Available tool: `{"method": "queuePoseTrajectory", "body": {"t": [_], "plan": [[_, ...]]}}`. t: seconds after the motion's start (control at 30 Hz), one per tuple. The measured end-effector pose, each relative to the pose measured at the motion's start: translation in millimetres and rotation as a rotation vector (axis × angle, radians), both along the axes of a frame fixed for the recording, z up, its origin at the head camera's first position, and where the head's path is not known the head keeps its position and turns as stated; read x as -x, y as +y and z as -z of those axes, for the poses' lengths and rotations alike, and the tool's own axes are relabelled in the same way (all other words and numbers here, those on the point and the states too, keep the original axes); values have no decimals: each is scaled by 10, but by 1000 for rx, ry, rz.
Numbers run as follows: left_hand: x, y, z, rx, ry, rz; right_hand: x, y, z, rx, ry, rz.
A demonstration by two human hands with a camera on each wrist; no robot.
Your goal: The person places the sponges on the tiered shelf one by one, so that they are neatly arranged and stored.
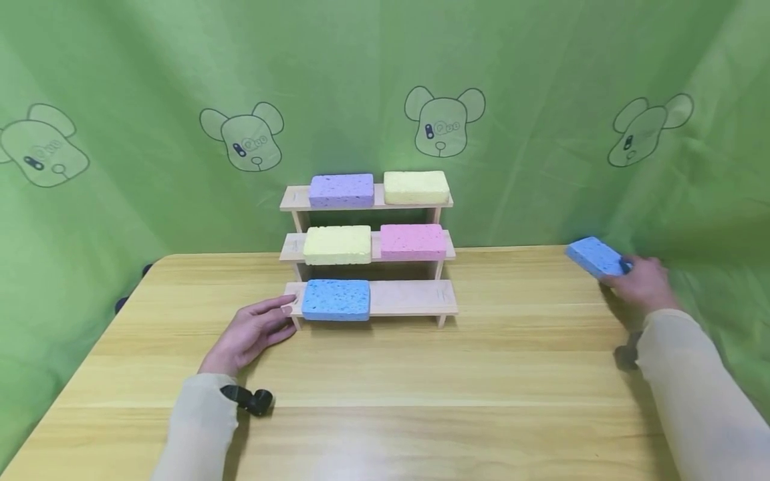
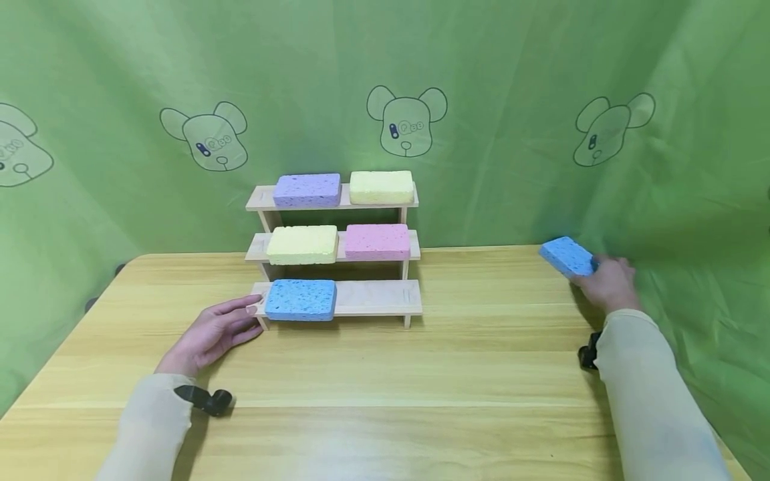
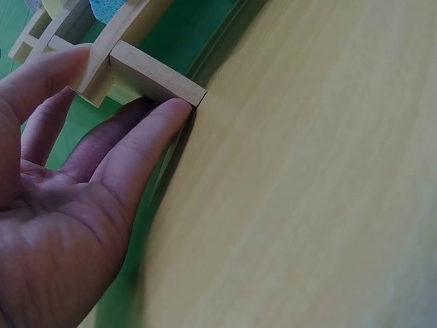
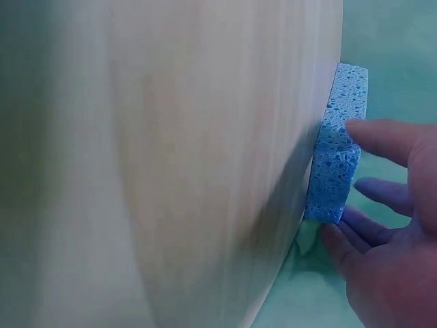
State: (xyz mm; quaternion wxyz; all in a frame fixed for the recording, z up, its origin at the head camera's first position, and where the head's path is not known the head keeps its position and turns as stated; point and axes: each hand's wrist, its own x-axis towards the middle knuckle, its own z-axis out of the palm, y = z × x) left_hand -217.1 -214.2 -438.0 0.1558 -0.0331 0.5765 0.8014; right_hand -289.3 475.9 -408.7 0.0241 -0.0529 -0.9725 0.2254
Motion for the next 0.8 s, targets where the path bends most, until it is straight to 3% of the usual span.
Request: {"method": "queuePoseTrajectory", "body": {"t": [0.4,0.8], "plan": [[-4,-3,3,-14,-1,-5,31,45,23,3,-26,-4],[-10,-2,-1,0,18,0,-148,103,26,45,52,-69]]}}
